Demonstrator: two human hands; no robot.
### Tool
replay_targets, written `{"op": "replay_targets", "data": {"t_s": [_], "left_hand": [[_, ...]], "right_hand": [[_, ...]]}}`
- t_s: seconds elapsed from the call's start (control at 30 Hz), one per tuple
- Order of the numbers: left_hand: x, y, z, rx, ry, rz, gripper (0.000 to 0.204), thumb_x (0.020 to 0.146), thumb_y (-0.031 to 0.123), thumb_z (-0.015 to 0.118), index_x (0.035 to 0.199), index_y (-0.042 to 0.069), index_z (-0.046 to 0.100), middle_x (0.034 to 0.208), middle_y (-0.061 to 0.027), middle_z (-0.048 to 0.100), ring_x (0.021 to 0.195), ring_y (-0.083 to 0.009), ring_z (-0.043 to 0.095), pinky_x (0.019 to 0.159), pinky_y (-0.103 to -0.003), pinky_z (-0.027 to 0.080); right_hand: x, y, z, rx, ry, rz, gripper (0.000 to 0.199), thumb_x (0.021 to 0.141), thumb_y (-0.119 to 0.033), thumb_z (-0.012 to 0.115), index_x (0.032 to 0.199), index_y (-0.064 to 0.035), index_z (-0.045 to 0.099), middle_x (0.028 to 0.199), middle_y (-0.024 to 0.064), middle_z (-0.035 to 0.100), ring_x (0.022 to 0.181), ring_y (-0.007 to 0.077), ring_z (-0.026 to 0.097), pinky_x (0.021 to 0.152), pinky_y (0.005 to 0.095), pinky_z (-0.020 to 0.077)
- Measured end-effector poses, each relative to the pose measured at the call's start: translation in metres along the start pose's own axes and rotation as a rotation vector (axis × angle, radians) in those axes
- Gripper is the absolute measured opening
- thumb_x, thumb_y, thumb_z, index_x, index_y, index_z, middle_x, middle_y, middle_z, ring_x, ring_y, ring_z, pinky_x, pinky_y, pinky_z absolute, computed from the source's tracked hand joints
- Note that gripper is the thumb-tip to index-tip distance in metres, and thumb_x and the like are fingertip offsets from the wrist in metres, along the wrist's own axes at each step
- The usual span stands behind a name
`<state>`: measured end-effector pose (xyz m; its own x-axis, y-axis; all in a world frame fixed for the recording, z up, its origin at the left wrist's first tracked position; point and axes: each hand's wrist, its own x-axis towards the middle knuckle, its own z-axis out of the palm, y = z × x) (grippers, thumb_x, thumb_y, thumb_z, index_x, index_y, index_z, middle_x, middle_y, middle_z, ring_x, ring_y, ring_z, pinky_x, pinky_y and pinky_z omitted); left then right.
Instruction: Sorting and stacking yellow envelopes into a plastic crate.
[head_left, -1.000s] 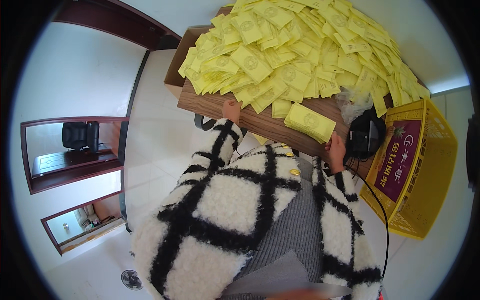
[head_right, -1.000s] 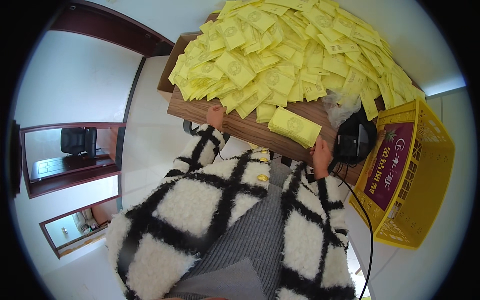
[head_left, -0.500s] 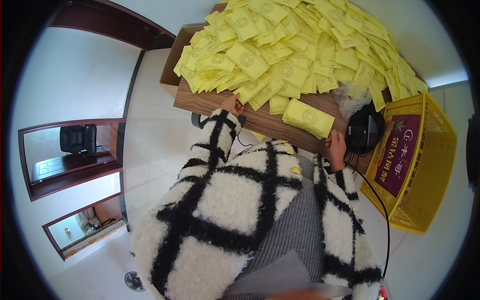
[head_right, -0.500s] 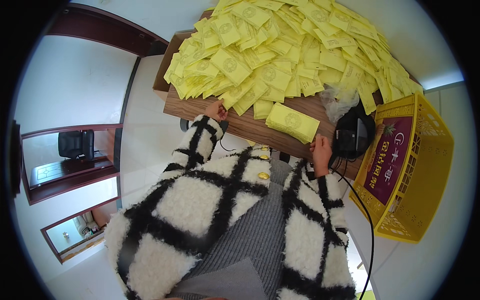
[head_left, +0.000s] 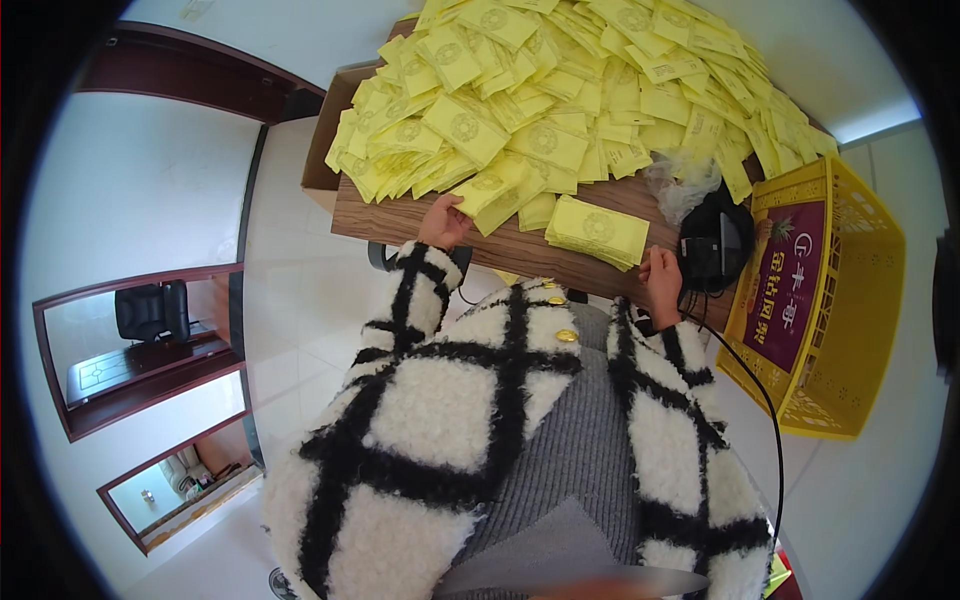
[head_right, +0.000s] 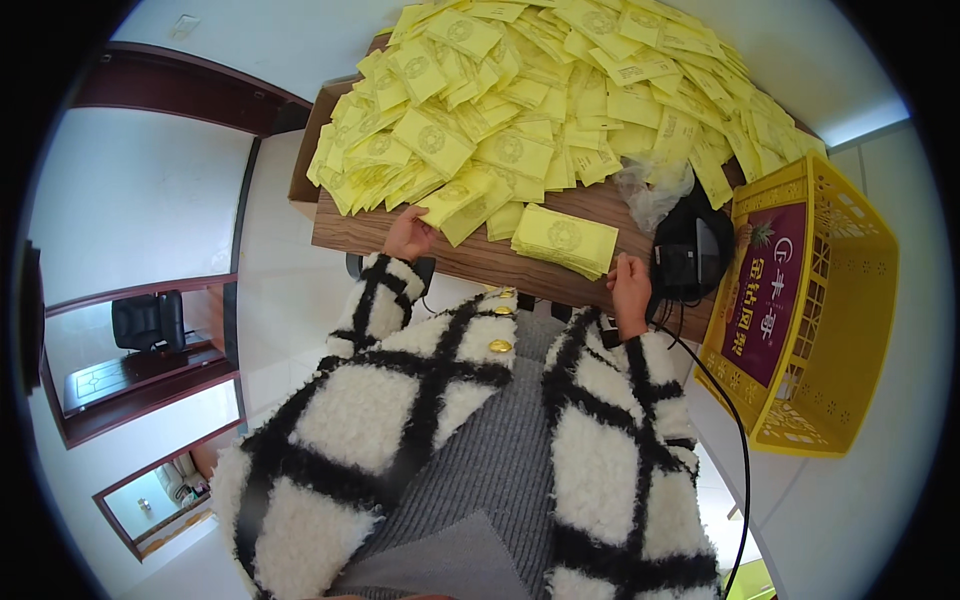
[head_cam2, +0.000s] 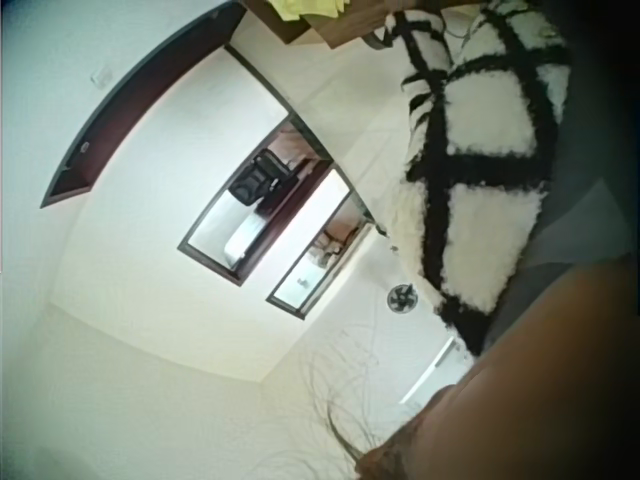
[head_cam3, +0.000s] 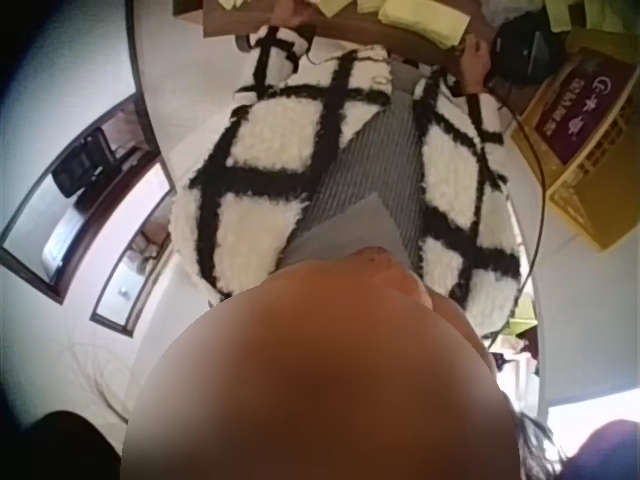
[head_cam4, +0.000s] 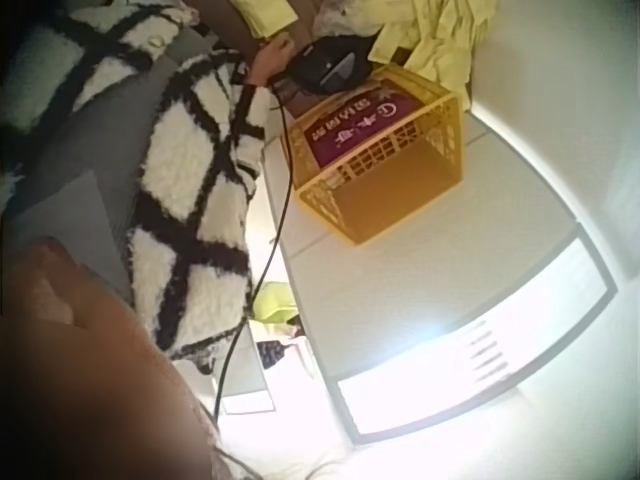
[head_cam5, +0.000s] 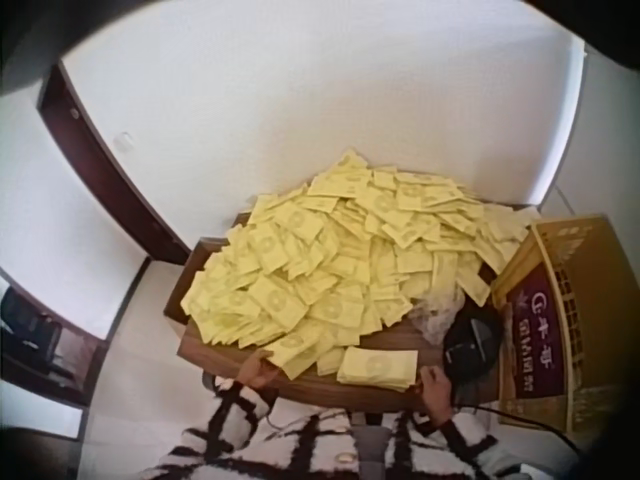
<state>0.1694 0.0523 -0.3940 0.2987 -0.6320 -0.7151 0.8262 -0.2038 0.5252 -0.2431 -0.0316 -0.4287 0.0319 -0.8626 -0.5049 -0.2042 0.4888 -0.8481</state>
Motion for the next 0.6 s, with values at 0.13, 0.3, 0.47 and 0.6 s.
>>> {"op": "replay_targets", "data": {"t_s": [0.13, 0.3, 0.47, 0.6], "left_hand": [[-0.025, -0.003, 0.021, 0.081, -0.213, -0.027, 0.036, 0.083, 0.003, 0.054, 0.118, -0.003, 0.049, 0.12, -0.0119, 0.058, 0.109, -0.0224, 0.058, 0.095, -0.036, 0.047], [-0.036, -0.015, 0.051, 0.26, -0.384, -0.037, 0.044, 0.083, 0.002, 0.054, 0.126, -0.002, 0.046, 0.127, -0.0114, 0.055, 0.115, -0.0229, 0.055, 0.1, -0.037, 0.044], [-0.041, -0.029, 0.096, 0.427, -0.424, -0.141, 0.035, 0.082, -0.001, 0.057, 0.116, 0.004, 0.05, 0.113, -0.0083, 0.059, 0.099, -0.018, 0.061, 0.087, -0.034, 0.052], [-0.02, -0.038, 0.11, 0.643, -0.481, -0.136, 0.029, 0.083, -0.003, 0.059, 0.11, 0.004, 0.05, 0.109, -0.0068, 0.061, 0.095, -0.0148, 0.062, 0.081, -0.03, 0.052]], "right_hand": [[-0.002, -0.003, -0.003, -0.018, 0.033, -0.048, 0.027, 0.095, -0.029, 0.053, 0.087, -0.0034, 0.058, 0.064, 0.0004, 0.055, 0.053, 0.006, 0.049, 0.049, 0.0223, 0.0389], [0.001, -0.006, -0.006, 0.117, 0.086, -0.129, 0.022, 0.095, -0.025, 0.055, 0.091, -0.0038, 0.059, 0.065, -0.0006, 0.053, 0.055, 0.0045, 0.047, 0.051, 0.021, 0.0383], [-0.008, -0.042, 0.004, 0.215, -0.088, -0.156, 0.02, 0.095, -0.023, 0.055, 0.099, -0.0042, 0.058, 0.077, -0.0016, 0.057, 0.063, 0.0033, 0.047, 0.054, 0.0191, 0.0378], [-0.009, -0.06, 0.006, 0.317, -0.193, -0.163, 0.023, 0.094, -0.02, 0.057, 0.111, -0.0032, 0.056, 0.092, -0.0014, 0.059, 0.077, 0.0039, 0.05, 0.063, 0.0191, 0.0412]]}}
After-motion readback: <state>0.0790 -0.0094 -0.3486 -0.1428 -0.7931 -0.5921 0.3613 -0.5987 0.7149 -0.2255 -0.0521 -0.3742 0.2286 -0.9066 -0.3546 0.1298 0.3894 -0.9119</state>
